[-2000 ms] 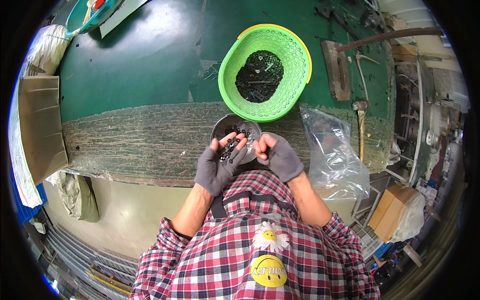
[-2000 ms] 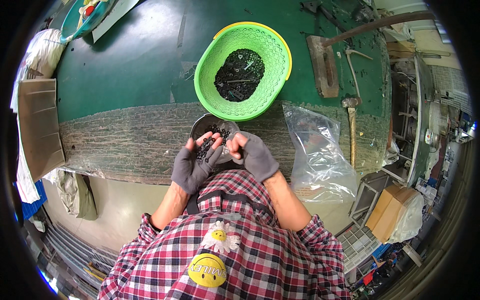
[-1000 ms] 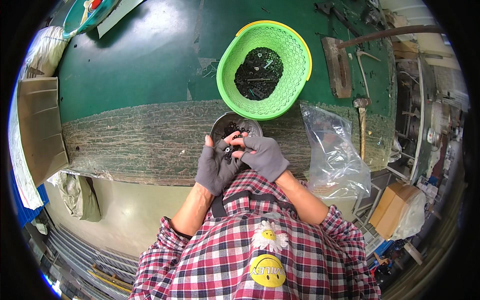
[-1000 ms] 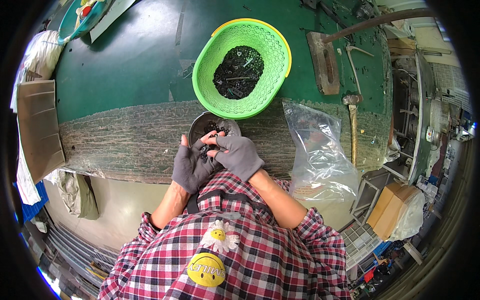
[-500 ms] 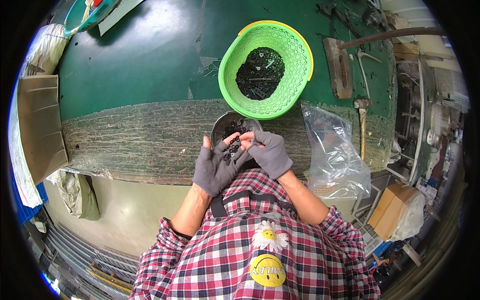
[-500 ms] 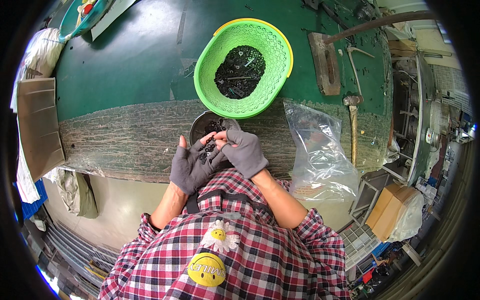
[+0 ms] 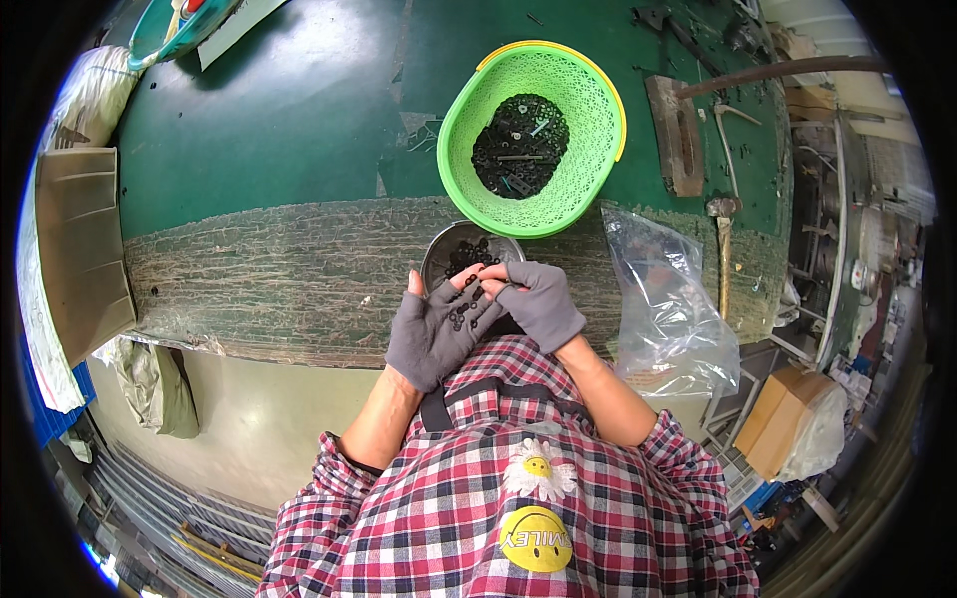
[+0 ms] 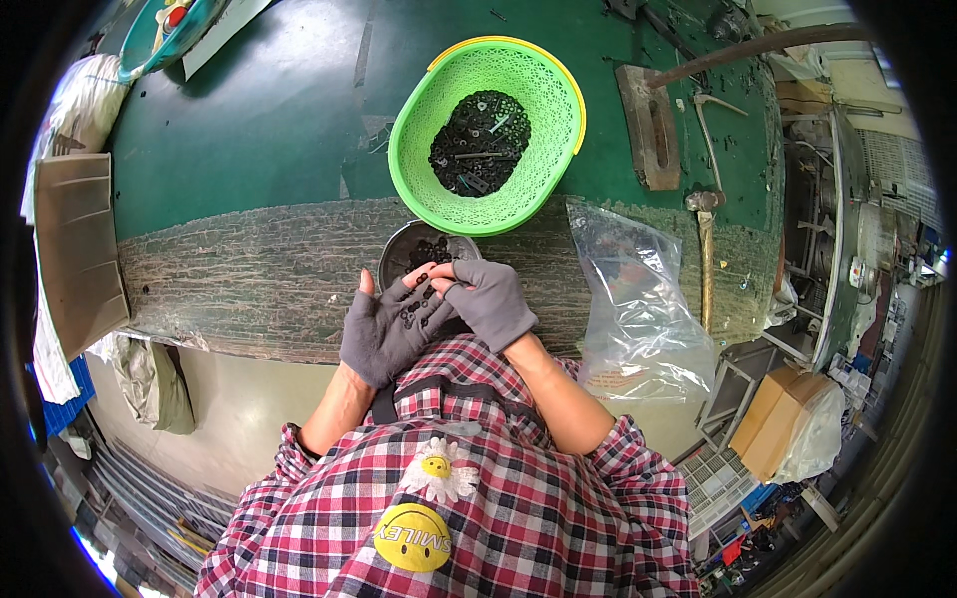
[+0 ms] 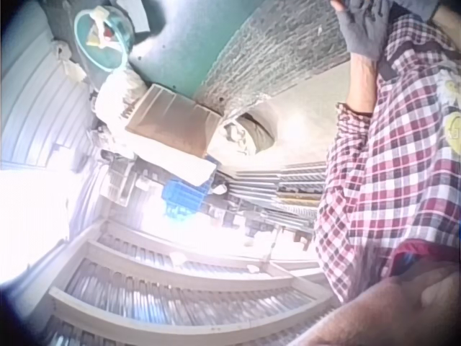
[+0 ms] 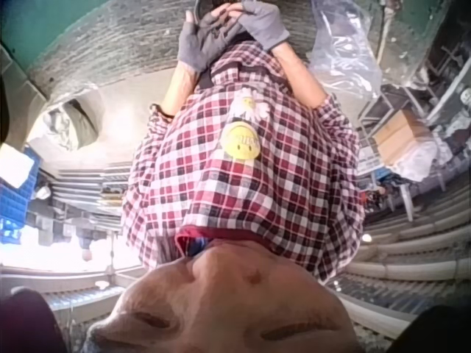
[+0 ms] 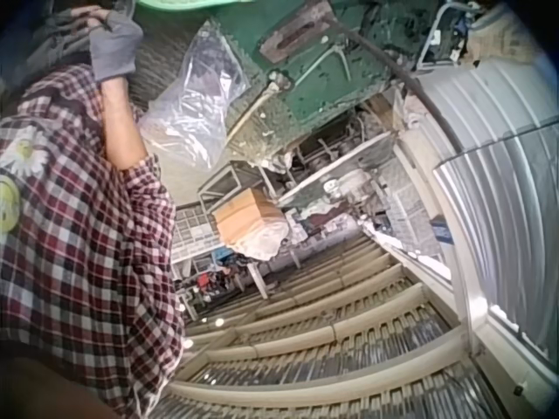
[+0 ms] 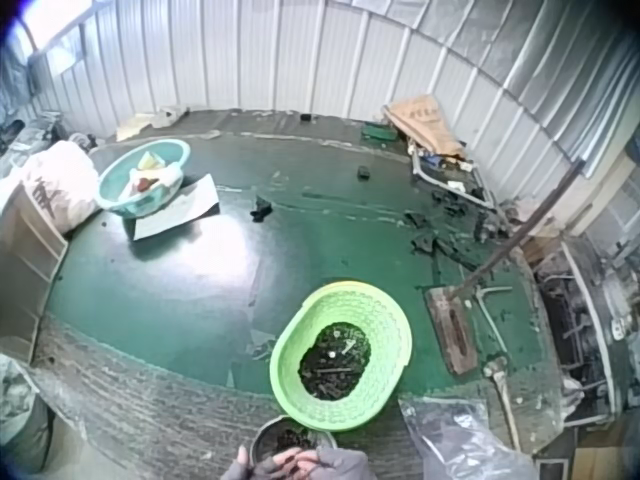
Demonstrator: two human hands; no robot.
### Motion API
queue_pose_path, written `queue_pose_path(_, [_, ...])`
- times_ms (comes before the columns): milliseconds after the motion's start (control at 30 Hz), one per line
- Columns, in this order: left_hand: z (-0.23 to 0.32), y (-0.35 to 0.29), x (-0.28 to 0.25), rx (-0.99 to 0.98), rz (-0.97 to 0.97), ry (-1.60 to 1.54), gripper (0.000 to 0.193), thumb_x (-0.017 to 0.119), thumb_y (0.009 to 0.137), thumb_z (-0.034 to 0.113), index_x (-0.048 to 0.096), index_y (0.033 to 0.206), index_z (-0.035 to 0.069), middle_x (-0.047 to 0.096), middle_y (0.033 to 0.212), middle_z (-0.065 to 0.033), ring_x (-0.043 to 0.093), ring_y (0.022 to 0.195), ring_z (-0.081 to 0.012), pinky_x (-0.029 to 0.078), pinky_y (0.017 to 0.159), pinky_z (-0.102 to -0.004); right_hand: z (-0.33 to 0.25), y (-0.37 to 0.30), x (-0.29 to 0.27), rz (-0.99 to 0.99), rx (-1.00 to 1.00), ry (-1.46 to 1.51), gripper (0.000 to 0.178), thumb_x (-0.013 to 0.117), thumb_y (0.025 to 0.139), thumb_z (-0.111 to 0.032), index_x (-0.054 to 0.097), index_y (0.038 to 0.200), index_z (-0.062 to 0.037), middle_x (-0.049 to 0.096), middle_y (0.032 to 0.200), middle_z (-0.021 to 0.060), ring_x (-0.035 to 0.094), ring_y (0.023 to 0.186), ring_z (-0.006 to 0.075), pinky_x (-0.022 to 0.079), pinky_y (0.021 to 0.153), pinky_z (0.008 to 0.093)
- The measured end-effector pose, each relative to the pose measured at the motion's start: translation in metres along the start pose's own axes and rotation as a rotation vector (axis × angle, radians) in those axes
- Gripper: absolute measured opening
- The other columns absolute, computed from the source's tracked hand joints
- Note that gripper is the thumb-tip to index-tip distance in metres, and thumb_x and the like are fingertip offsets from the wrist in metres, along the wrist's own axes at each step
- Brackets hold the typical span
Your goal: The person picks small black plastic parts from a bowl, places them into a metal jig, and uses a hammer to press them into place. The person repeats this process for several parts, transferring them from a plastic bag into the bowl and then into the jig.
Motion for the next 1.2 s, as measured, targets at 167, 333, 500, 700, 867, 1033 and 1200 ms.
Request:
queue_pose_path(167, [0.0,0.0,0.0,-0.014,-0.026,-0.035,0.083,0.034,0.1,0.061,0.034,0.146,-0.008,0.042,0.145,-0.0273,0.043,0.136,-0.0337,0.033,0.119,-0.0456,-0.006,0.0,-0.002,-0.02,0.073,0.198,0.02,0.062,0.089,-0.002,0.075,0.103,0.0016,0.074,0.09,0.0037,0.065,0.077,0.0066,0.053,0.07,0.0235])
queue_pose_path(333, [0.001,-0.001,0.003,-0.003,-0.008,-0.022,0.083,0.035,0.1,0.061,0.035,0.145,-0.009,0.041,0.145,-0.0287,0.043,0.137,-0.0343,0.034,0.119,-0.0453,-0.009,0.001,-0.006,-0.095,0.087,0.278,0.023,0.058,0.09,0.0,0.073,0.107,0.0036,0.074,0.096,0.0057,0.065,0.082,0.0072,0.053,0.074,0.0233])
queue_pose_path(500, [0.001,-0.001,0.004,-0.001,0.007,0.002,0.083,0.037,0.1,0.061,0.035,0.145,-0.008,0.04,0.147,-0.028,0.044,0.137,-0.034,0.034,0.118,-0.0444,0.014,0.001,-0.004,-0.037,0.123,0.265,0.021,0.06,0.091,-0.003,0.071,0.108,0.0042,0.073,0.094,0.0064,0.066,0.082,0.0091,0.054,0.073,0.0238])
queue_pose_path(700, [0.005,-0.002,-0.003,-0.022,-0.009,0.03,0.083,0.039,0.099,0.061,0.035,0.146,-0.008,0.04,0.149,-0.0248,0.043,0.138,-0.0337,0.036,0.117,-0.0436,0.017,0.003,-0.004,-0.072,0.274,0.524,0.018,0.064,0.094,-0.008,0.071,0.104,0.0039,0.071,0.09,0.0074,0.07,0.075,0.0141,0.057,0.066,0.0255])
queue_pose_path(867, [0.004,-0.003,0.0,-0.021,-0.002,0.05,0.084,0.041,0.098,0.061,0.035,0.146,-0.008,0.04,0.15,-0.0247,0.043,0.138,-0.0342,0.037,0.116,-0.0438,0.017,0.003,-0.001,-0.06,0.338,0.577,0.017,0.062,0.095,-0.008,0.068,0.104,0.0046,0.07,0.09,0.0081,0.071,0.074,0.0177,0.058,0.064,0.0282])
queue_pose_path(1033, [0.004,-0.003,-0.001,-0.02,0.02,0.086,0.084,0.043,0.098,0.06,0.035,0.146,-0.008,0.038,0.15,-0.0251,0.041,0.14,-0.034,0.038,0.116,-0.0438,0.015,0.004,-0.002,-0.064,0.362,0.61,0.016,0.06,0.097,-0.011,0.065,0.104,0.002,0.068,0.089,0.0065,0.07,0.073,0.017,0.057,0.063,0.0267])
queue_pose_path(1200, [0.004,-0.001,0.003,0.002,0.032,0.057,0.082,0.045,0.098,0.058,0.034,0.146,-0.008,0.037,0.151,-0.0264,0.039,0.14,-0.0342,0.038,0.117,-0.0451,0.021,0.001,-0.01,-0.058,0.353,0.64,0.017,0.055,0.1,-0.02,0.061,0.103,-0.0042,0.064,0.084,0.0037,0.05,0.057,0.0067,0.039,0.05,0.0186])
Point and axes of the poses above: each hand's wrist, its own y-axis towards the middle knuckle, its own x-axis out of the palm, z = x × y, the point moved 2 cm from there along y, towards the middle knuckle
